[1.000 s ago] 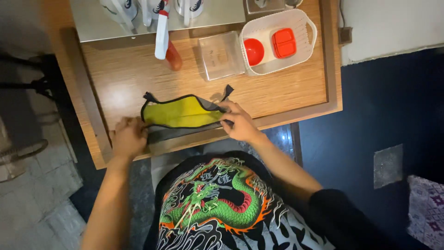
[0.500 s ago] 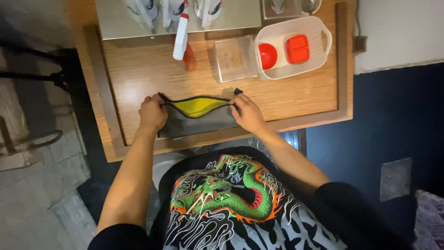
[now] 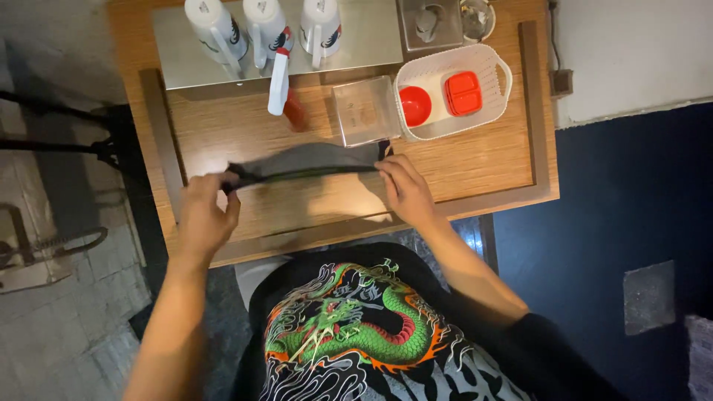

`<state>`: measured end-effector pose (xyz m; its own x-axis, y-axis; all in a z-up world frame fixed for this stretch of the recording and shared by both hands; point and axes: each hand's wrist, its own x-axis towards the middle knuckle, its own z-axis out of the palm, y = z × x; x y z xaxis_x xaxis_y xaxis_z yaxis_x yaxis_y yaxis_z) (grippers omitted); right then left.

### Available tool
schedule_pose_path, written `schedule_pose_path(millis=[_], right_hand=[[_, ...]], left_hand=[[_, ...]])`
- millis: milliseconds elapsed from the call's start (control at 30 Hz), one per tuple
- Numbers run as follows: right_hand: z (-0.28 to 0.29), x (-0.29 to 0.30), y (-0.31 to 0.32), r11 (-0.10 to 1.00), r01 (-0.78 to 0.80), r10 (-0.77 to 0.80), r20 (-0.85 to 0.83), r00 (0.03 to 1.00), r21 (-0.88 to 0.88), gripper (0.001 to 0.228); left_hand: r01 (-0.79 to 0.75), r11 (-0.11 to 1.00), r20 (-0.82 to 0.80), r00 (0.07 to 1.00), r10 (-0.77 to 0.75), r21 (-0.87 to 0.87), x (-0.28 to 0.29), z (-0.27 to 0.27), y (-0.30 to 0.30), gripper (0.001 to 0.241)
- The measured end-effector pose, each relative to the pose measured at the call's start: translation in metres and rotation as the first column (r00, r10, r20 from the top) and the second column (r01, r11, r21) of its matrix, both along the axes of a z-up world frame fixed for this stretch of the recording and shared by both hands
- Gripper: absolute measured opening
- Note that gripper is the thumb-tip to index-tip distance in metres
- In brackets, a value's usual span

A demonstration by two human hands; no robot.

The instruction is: The recorder uses a cleaning cloth to wipe down a wooden counter and a woven chair.

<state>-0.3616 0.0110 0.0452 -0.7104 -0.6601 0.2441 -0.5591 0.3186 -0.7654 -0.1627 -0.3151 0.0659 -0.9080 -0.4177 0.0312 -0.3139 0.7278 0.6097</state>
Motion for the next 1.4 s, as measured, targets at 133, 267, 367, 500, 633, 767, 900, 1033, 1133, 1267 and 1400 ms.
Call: schedule_pose_path(millis=[133,267,367,500,633,767,900,1033,1133,1267,1400], right_hand=[[-0.057,0.016,0.020,0.999,-0.029,0.029,0.004,1.000,0.024,0.021],[-0.094,0.031,0.043,0.935,-0.183,0.152,0.123,0.981,0.304,0.038],[-0.091,0.029,0.052,0.912,-0.088,-0.063,0.350,0.935,0.400,0.043],[-0.104,0.017,0.059,0.895,0.002,-0.061,0.118,0.991,0.446,0.049],[-0.089,0.016,0.047,0.837,-0.017,-0.049,0.105,0.993,0.547,0.038],[-0.058,0.021,0.025,0.736,-0.036,-0.033,0.089,0.995,0.677,0.028],[-0.047,0.041,-0.006,0.831,-0.044,-0.255,0.450,0.856,0.555,0.037],[-0.042,0.054,-0.031,0.938,-0.035,-0.084,0.324,0.942,0.345,0.043],[-0.017,0.052,-0.041,0.991,-0.124,0.064,0.662,0.747,0.045,0.058],[-0.023,0.057,-0.013,0.991,0.085,-0.125,0.484,0.866,0.103,0.051],[-0.066,0.073,0.023,0.947,0.269,-0.315,0.347,0.883,0.176,0.051]], left_hand=[[0.039,0.978,0.118,0.993,-0.015,-0.204,0.033,-0.034,0.021,0.023],[0.052,0.966,0.285,0.958,0.023,-0.255,0.079,-0.093,0.038,0.034],[-0.054,0.975,0.323,0.938,0.123,-0.214,0.107,-0.116,0.044,0.035],[-0.134,0.973,0.381,0.903,0.197,-0.187,0.135,-0.134,0.054,0.047],[-0.135,0.980,0.394,0.901,0.184,-0.148,0.132,-0.114,0.062,0.062],[-0.178,0.980,0.348,0.916,0.200,-0.093,0.139,-0.103,0.056,0.067],[-0.171,0.981,0.302,0.934,0.191,-0.091,0.154,-0.102,0.043,0.067],[-0.124,0.990,0.305,0.942,0.141,-0.073,0.162,-0.100,0.023,0.067],[-0.081,0.992,0.331,0.937,0.108,-0.094,0.160,-0.116,0.003,0.063],[-0.053,0.999,0.301,0.952,0.050,0.004,0.149,-0.122,-0.003,0.032],[0.035,0.997,0.147,0.988,-0.045,0.069,0.120,-0.125,0.002,0.026]])
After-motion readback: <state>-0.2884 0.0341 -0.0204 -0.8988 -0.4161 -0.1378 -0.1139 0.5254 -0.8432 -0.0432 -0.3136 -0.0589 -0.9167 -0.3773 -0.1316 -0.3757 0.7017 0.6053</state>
